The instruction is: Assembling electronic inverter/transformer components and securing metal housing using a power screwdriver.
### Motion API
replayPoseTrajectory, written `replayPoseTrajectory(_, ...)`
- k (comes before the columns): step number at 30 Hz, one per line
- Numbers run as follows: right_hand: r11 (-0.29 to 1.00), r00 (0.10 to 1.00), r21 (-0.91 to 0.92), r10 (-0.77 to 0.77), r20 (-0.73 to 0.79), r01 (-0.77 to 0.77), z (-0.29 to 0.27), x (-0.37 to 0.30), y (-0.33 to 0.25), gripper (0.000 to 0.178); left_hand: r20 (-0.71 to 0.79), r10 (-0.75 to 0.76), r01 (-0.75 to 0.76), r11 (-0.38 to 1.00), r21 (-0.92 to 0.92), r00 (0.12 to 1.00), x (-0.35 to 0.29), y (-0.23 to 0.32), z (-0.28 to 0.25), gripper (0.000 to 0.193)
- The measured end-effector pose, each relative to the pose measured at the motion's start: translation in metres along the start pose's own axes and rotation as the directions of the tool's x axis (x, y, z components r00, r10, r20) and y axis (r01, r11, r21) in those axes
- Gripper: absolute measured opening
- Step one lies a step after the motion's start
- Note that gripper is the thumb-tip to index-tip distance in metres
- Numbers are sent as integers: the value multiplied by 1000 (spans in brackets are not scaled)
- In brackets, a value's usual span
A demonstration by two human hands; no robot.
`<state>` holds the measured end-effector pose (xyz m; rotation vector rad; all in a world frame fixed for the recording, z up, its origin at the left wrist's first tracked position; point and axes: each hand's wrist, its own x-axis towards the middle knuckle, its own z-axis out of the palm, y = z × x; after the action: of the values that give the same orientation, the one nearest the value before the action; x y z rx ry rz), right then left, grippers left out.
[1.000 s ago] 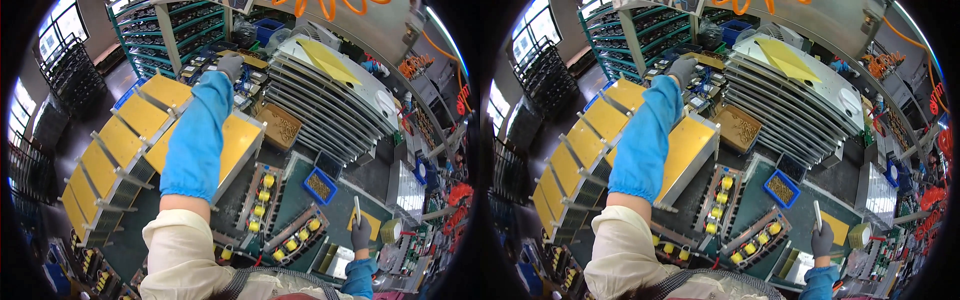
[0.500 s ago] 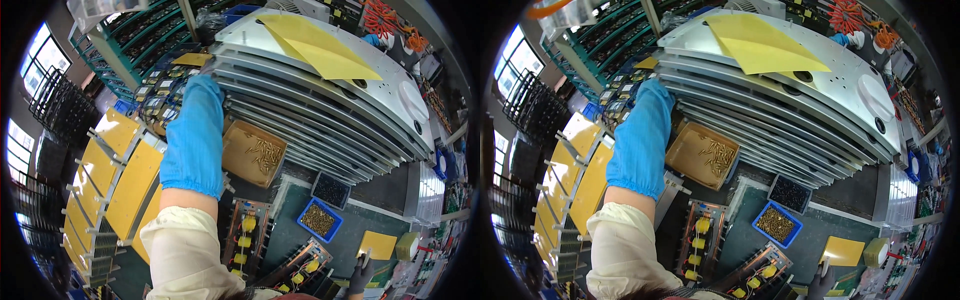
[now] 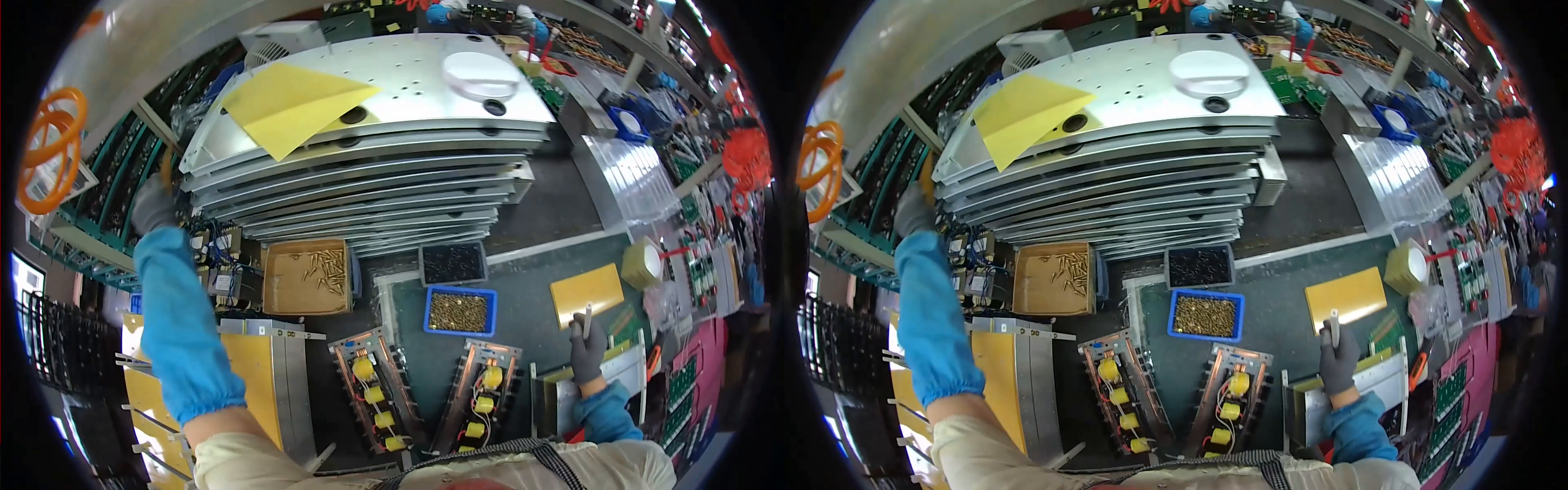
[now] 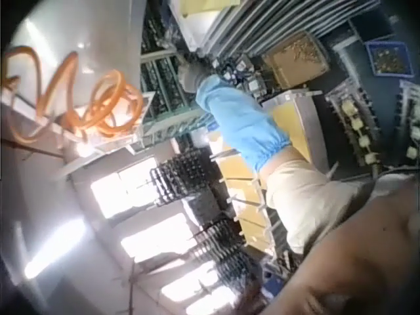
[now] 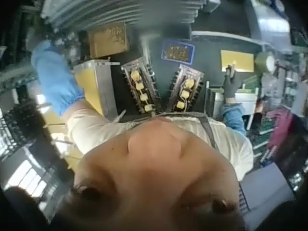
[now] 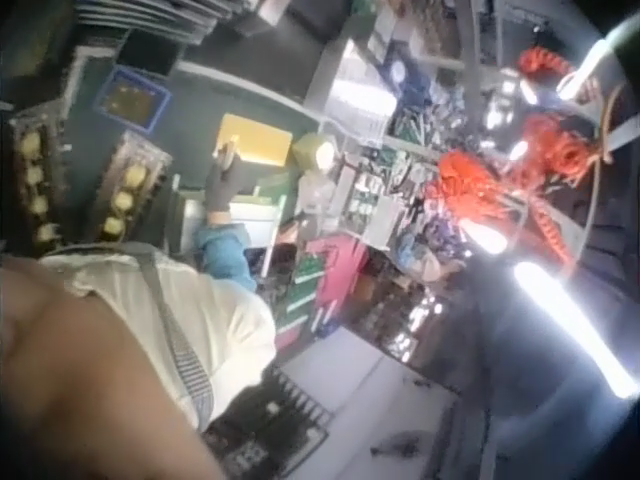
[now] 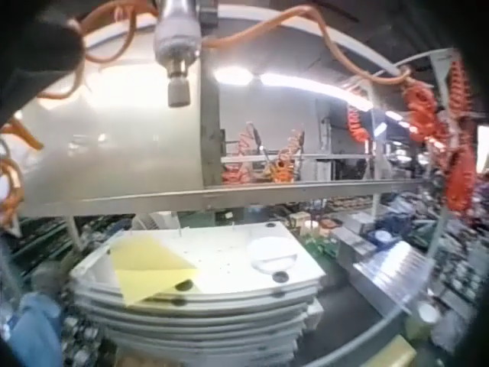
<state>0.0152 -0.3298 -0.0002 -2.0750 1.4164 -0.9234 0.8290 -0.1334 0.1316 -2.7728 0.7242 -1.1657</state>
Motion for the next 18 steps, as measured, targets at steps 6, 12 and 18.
replayPoseTrajectory(6, 977, 958, -89, -209, -198, 195, -30, 12, 2, 19, -167, 440, -389, 881, 269, 882, -49, -98, -174, 22)
replayPoseTrajectory(12, 930, 935, -126, -353, -45, 345, -119, 2, -54, 46, 244, 446, -504, 812, 293, 861, -214, -93, -294, 20)
replayPoseTrajectory(18, 996, 954, -16, 91, 285, -90, -143, -83, 20, 45, 678, 228, -439, 886, 153, 698, -309, -72, -320, 28)
